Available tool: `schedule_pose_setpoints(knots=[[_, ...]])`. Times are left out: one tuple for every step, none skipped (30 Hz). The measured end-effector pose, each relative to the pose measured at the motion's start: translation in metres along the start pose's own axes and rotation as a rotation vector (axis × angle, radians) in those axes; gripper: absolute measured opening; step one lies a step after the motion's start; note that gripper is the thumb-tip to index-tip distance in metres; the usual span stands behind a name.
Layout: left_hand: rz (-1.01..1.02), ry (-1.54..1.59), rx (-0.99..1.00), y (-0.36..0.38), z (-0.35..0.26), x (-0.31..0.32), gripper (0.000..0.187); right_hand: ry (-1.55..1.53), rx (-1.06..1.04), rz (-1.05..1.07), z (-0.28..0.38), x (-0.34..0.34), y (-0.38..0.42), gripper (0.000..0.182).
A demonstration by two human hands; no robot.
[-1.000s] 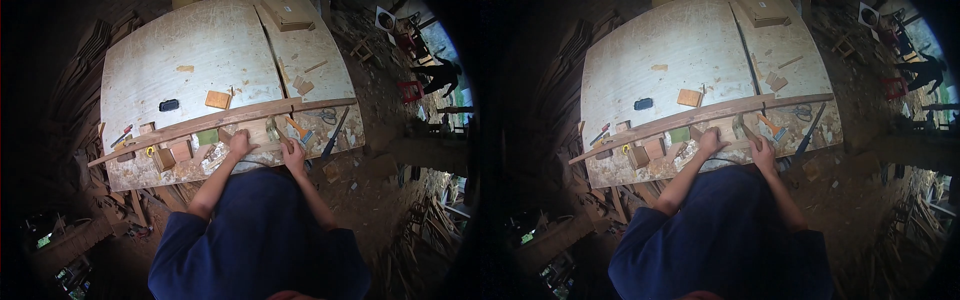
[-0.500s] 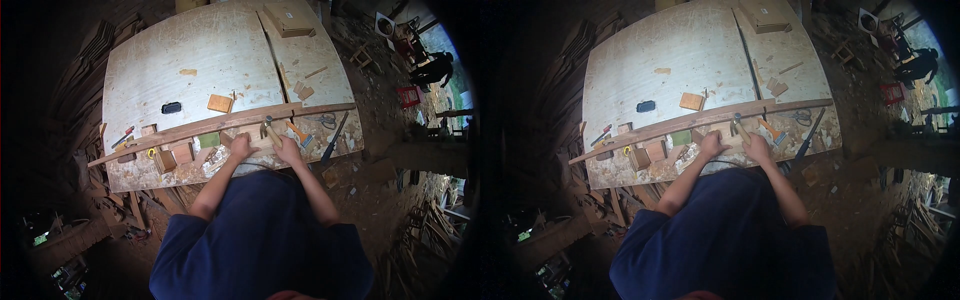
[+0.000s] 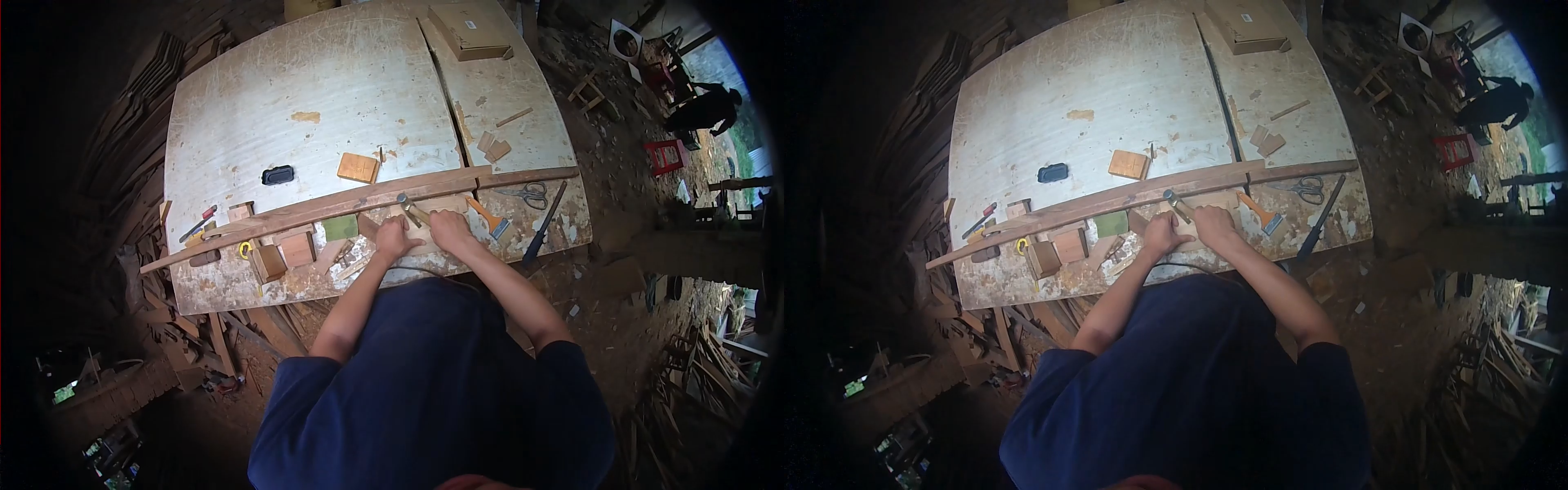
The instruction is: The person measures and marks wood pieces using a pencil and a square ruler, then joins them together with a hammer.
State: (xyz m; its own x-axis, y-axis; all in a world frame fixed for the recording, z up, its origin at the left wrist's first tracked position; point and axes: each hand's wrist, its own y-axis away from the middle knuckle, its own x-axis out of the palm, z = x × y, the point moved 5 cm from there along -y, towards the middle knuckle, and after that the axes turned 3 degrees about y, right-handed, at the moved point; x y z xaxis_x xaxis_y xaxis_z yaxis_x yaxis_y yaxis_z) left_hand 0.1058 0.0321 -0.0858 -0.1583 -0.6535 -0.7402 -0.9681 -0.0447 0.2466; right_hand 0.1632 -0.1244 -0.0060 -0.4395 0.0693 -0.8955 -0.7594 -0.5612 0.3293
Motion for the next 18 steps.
schedule_pose_setpoints(knots=[[0.005, 0.01, -0.002, -0.001, 0.001, 0.001, 0.067, 0.017, 0.011, 0.001, -0.001, 0.001, -0.001, 0.019], [0.01, 0.021, -0.005, -0.001, 0.002, 0.002, 0.067, 0.034, 0.022, 0.003, -0.003, 0.001, -0.003, 0.019], [0.002, 0.018, 0.005, -0.001, 0.002, 0.003, 0.067, 0.051, 0.033, 0.004, -0.001, -0.003, -0.003, 0.019], [-0.007, 0.014, 0.014, -0.001, 0.002, 0.004, 0.068, 0.095, 0.026, 0.063, -0.001, -0.007, -0.003, 0.019], [-0.017, 0.009, 0.023, -0.001, 0.003, 0.004, 0.068, 0.139, 0.017, 0.121, -0.001, -0.011, -0.004, 0.019], [-0.007, 0.019, 0.019, -0.001, 0.004, 0.004, 0.068, 0.181, 0.009, 0.178, 0.001, -0.016, -0.003, 0.02], [0.002, 0.029, 0.017, -0.001, 0.003, 0.005, 0.068, 0.188, 0.001, 0.202, 0.003, -0.018, -0.002, 0.021], [0.011, 0.041, 0.016, -0.003, 0.002, 0.006, 0.068, 0.198, -0.007, 0.224, 0.004, -0.02, -0.003, 0.021], [0.004, 0.037, 0.013, -0.004, 0.001, 0.004, 0.068, 0.21, -0.017, 0.248, 0.005, -0.021, -0.004, 0.022], [-0.001, 0.034, 0.008, -0.003, 0.0, 0.003, 0.068, 0.194, -0.014, 0.26, 0.002, -0.021, -0.005, 0.024], [-0.004, 0.031, 0.0, -0.001, 0.0, 0.003, 0.069, 0.176, -0.011, 0.275, -0.002, -0.02, -0.006, 0.027], [-0.004, 0.03, -0.002, -0.002, 0.0, 0.003, 0.069, 0.158, -0.008, 0.289, -0.004, -0.021, -0.007, 0.03], [-0.003, 0.029, -0.005, -0.003, 0.001, 0.004, 0.069, 0.141, 0.005, 0.298, -0.005, -0.022, -0.009, 0.034], [-0.001, 0.028, -0.009, -0.003, 0.001, 0.005, 0.07, 0.123, 0.018, 0.309, -0.007, -0.023, -0.01, 0.039], [0.003, 0.032, -0.008, -0.001, 0.002, 0.006, 0.07, 0.104, 0.032, 0.319, -0.008, -0.023, -0.01, 0.043], [0.004, 0.035, -0.004, -0.001, 0.003, 0.007, 0.07, 0.104, 0.017, 0.329, -0.01, -0.02, -0.012, 0.045], [0.001, 0.038, 0.003, -0.003, 0.002, 0.006, 0.07, 0.107, 0.001, 0.335, -0.015, -0.018, -0.016, 0.048], [0.0, 0.037, 0.005, -0.005, 0.002, 0.005, 0.07, 0.108, -0.015, 0.34, -0.014, -0.021, -0.017, 0.05]])
